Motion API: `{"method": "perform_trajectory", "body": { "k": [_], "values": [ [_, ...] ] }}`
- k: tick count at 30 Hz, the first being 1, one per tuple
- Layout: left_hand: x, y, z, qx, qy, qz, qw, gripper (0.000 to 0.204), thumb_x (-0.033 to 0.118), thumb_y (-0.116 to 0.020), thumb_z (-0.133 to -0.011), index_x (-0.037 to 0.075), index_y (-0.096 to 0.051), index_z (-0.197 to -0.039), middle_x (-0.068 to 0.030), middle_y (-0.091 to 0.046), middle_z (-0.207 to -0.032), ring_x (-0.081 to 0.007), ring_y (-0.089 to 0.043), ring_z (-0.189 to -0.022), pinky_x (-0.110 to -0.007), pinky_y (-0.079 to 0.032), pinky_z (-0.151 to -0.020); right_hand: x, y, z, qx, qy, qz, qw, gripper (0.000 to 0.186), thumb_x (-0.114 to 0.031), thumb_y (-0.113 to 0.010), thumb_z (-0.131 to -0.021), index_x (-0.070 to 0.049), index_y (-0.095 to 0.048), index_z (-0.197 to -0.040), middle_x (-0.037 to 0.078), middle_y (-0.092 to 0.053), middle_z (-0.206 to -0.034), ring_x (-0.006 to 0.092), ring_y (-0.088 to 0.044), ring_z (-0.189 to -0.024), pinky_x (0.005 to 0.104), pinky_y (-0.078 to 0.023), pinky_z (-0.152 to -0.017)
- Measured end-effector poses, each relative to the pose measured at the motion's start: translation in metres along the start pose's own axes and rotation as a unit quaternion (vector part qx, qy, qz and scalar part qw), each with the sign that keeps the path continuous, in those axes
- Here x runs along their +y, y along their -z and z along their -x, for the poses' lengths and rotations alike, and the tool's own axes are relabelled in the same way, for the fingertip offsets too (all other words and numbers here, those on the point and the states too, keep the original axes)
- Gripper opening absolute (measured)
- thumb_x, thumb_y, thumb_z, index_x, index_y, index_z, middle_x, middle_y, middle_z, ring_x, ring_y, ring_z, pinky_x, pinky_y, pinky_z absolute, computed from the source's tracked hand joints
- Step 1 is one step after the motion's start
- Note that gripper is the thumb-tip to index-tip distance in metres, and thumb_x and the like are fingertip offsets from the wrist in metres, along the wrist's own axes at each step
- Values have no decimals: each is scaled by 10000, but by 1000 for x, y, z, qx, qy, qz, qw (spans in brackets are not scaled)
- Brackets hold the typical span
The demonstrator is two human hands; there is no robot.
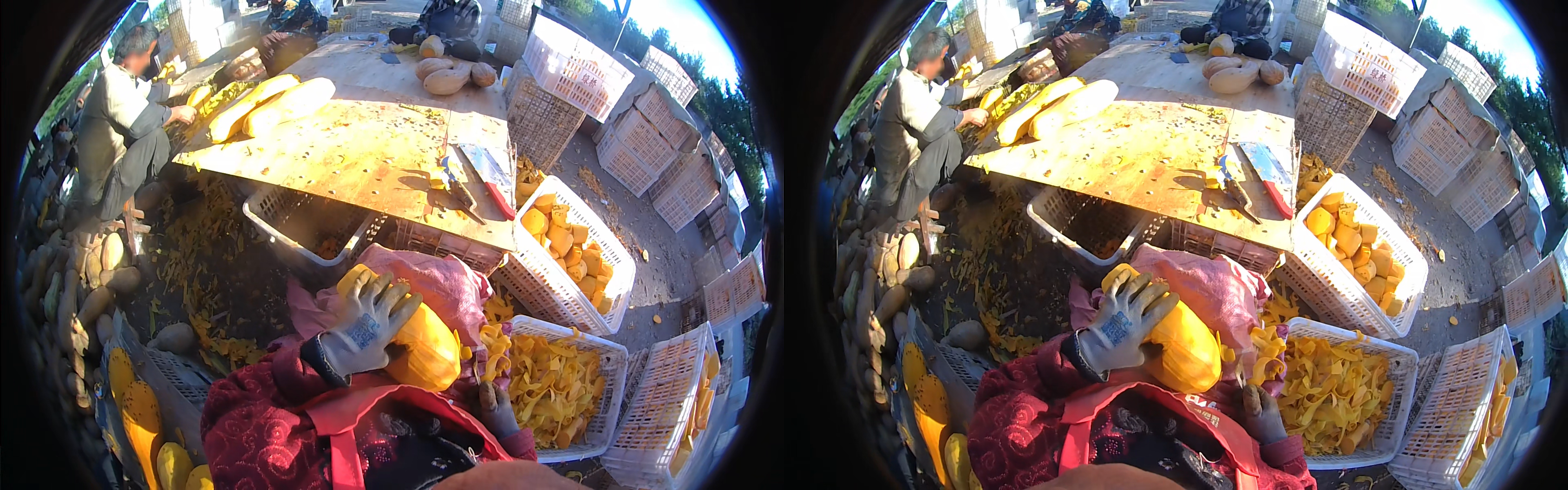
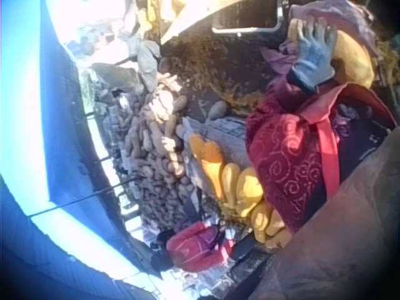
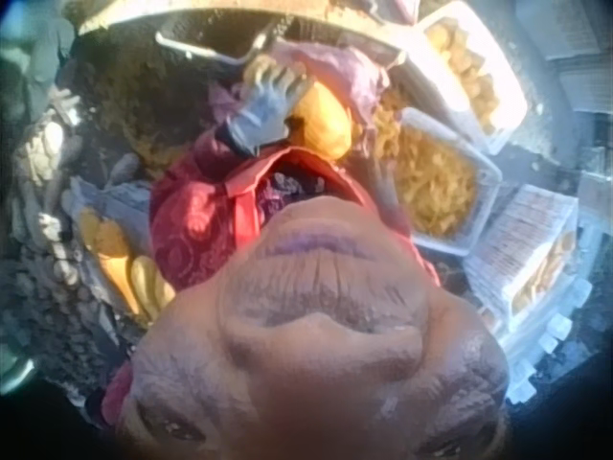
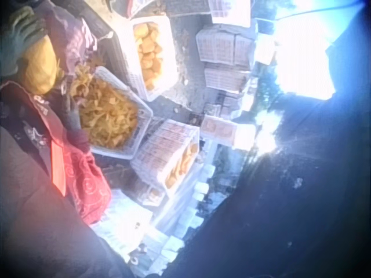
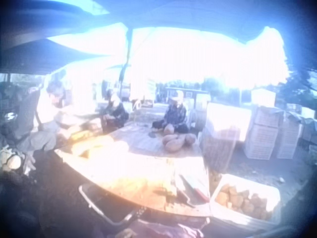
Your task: The person peels a large yellow melon using a peeler, then slices it into smaller pieces with a knife. The melon pieces are placed into white plastic crates.
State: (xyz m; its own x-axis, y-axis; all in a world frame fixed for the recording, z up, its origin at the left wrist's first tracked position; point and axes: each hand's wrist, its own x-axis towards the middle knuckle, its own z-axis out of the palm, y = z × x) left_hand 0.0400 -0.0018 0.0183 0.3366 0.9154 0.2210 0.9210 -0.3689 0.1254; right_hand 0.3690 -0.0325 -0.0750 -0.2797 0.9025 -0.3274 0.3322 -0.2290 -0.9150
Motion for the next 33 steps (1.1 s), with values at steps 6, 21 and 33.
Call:
{"method": "perform_trajectory", "body": {
  "k": [6, 21, 33],
  "values": [
    [0, -4, -2, 6, 3, 6, 1000, 883, 240, -709, -568, 101, -450, -1401, -124, -471, -1360, -366, -384, -1324, -568, -190, -1122, -39, -8, 4, -50, -83, -160, 982, 467, -383, -444, -1027, 49, -596, -1115, 142, -679, -1071, 219, -672, -892, 338, -560, -799],
    [-3, -4, -2, 19, 5, 42, 999, 865, 285, -751, -558, 109, -498, -1366, -119, -485, -1350, -358, -393, -1320, -564, -191, -1133, -35, -6, 1, -71, -95, -155, 981, 504, -398, -453, -1024, 50, -559, -1230, 144, -668, -1140, 214, -677, -929, 343, -576, -807],
    [-5, -5, -4, 13, 6, 44, 999, 898, 267, -755, -525, 103, -493, -1368, -122, -488, -1343, -359, -397, -1313, -572, -195, -1129, -23, -2, -4, -54, -99, -94, 989, 401, -344, -519, -1003, 22, -623, -1128, 109, -684, -1037, 168, -667, -851, 298, -569, -729]
  ]
}}
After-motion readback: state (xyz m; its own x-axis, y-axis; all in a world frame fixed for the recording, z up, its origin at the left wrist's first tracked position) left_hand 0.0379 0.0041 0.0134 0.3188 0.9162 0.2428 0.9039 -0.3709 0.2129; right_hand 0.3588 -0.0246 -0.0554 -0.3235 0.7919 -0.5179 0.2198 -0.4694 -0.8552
